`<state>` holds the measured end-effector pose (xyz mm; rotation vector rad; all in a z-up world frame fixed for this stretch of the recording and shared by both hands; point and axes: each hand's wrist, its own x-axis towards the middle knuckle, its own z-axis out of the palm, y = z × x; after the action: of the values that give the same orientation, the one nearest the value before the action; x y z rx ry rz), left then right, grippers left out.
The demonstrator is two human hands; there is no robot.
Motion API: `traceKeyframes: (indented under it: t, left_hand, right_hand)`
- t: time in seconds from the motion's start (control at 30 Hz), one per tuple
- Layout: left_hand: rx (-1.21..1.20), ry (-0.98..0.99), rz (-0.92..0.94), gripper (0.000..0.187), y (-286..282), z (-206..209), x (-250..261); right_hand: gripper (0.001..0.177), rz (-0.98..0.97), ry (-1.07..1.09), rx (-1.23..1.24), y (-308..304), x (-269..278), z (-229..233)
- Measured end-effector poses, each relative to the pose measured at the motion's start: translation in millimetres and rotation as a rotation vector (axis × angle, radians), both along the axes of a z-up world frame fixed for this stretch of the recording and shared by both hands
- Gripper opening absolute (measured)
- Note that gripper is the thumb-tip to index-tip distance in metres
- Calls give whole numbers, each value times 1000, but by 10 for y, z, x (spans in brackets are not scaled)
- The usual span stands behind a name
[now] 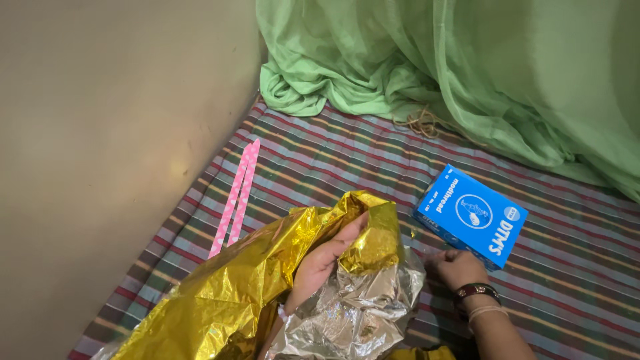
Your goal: The person cuts a sheet of gold foil with scissors, then folds and tears the foil by hand. The person continues to fold and tear the foil into smaller pieces.
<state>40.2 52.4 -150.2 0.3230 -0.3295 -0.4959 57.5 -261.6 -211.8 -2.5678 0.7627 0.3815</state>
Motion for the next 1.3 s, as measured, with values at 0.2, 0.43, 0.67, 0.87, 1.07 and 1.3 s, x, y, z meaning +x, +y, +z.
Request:
traceKeyframes:
  t: [0.2, 0.43, 0.67, 0.87, 1.07, 1.3]
  left_hand:
    - [266, -127, 117, 65, -51, 320, -16]
    - [215, -61, -58, 82, 1, 863, -163]
    - [513, -118, 124, 73, -124, 558, 33]
    - [560, 48, 149, 71, -313, 430, -41]
    - [664, 46, 315, 68, -407, 669, -119]
    - [1101, -211, 545, 68, -443, 773, -137]
  right_hand:
    - [31, 11, -124, -12, -10, -10, -144]
    - [13, -87, -169, 194, -78, -8, -223]
    - [13, -287, -51, 643, -176, 46, -135]
    - [14, -59, -321, 616, 59, 100, 564]
    - [19, 152, -454, 944, 524, -246, 1608]
    - [16, 62, -517, 831, 1027, -308, 1778]
